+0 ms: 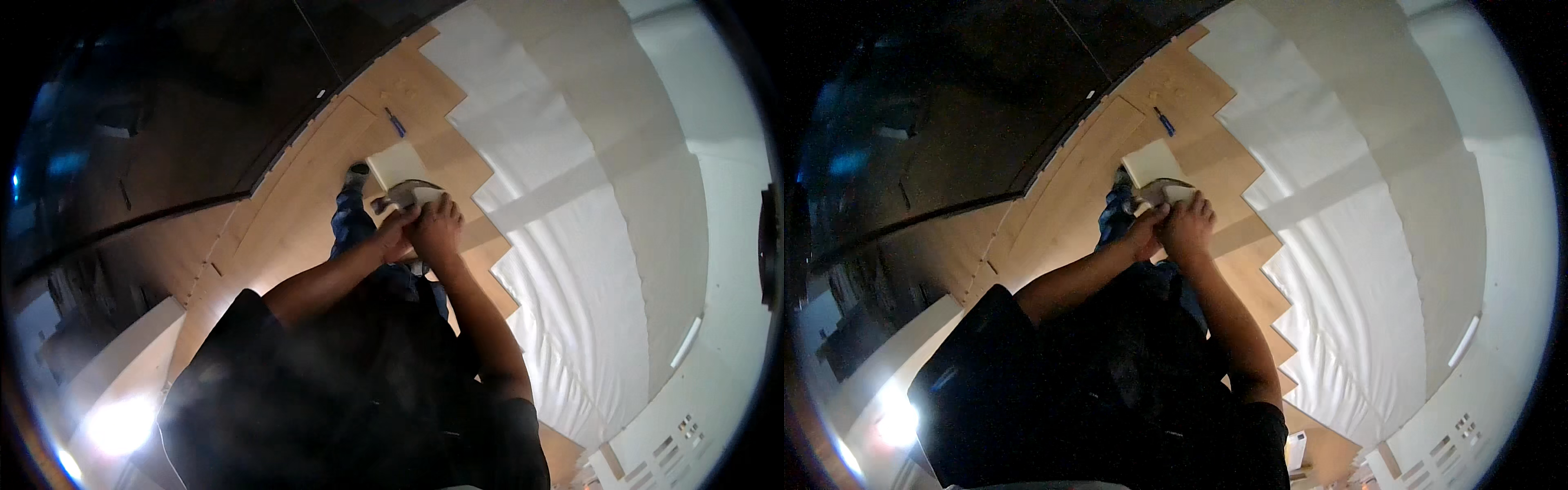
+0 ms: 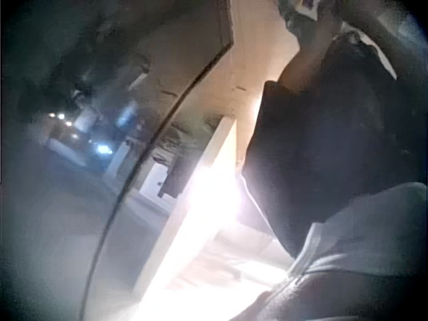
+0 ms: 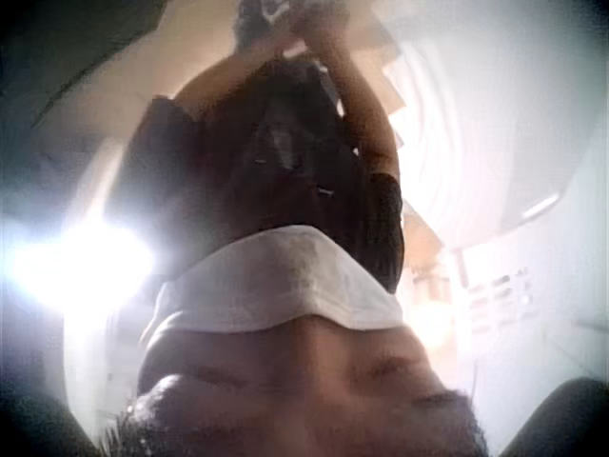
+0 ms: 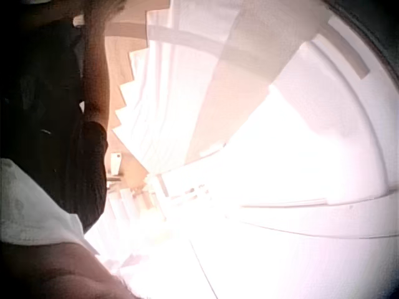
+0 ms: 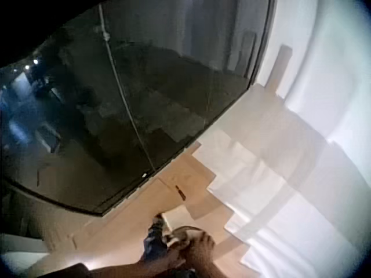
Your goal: The person installs laminate flooring by opening a box, positioning planks against a wall, and using a tapping block and hammer to secure them together.
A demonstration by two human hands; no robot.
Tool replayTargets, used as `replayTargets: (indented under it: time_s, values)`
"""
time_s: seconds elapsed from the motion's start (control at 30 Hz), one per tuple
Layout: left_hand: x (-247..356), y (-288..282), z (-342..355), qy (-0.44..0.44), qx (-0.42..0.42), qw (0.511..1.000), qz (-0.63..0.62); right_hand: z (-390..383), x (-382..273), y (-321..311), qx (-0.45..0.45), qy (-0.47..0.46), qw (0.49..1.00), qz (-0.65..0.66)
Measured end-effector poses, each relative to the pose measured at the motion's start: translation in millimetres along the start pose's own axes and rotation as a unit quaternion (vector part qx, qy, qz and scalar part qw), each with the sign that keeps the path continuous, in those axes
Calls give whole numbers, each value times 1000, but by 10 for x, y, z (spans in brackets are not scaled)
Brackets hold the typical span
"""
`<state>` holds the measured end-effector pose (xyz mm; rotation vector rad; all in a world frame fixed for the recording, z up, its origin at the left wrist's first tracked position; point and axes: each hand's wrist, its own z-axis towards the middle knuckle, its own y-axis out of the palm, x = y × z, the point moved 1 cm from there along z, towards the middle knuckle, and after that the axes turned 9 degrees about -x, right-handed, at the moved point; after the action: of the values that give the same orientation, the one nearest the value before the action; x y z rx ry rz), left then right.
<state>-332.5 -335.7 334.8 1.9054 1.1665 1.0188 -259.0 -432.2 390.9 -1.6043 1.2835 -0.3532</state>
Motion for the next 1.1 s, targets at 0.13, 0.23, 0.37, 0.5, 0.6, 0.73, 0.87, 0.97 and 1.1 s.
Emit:
replayTargets:
  time_s: [0.13, 0.23, 0.37, 0.5, 0.6, 0.73, 0.87, 0.97, 1.1]
  values:
    - [579, -1156, 130, -37, 215, 976, -20, 417, -467, 658, 9, -184, 981, 58]
    - [1074, -1952, 358, 35, 292, 949, 109, 1305, -204, 1074, -132, -229, 929, 260]
    - [1394, -3106, 26, 3, 378, 904, 197, 3011, 879, 2825, -78, -36, 963, 255]
    - [1213, -3941, -548, -18, 408, 814, 412, 4783, 1277, 3885, -154, 95, 974, 137]
    - [1217, -4604, -1423, 36, 254, 570, 780, 5865, 1195, 4532, -111, 77, 987, 92]
    - [1407, -4330, -1149, 23, 479, 719, 503, 6500, 1501, 5046, 3, 34, 999, -4]
    - [1584, -4173, -1039, 4, 478, 762, 437, 5502, 1622, 5655, -7, 186, 979, 83]
    - [1638, -3716, -728, -9, 441, 825, 353, 3917, 1661, 5961, -205, 291, 885, 299]
    - [1347, -3627, -565, -74, 411, 815, 401, 1230, 1936, 5444, -98, 303, 848, 424]
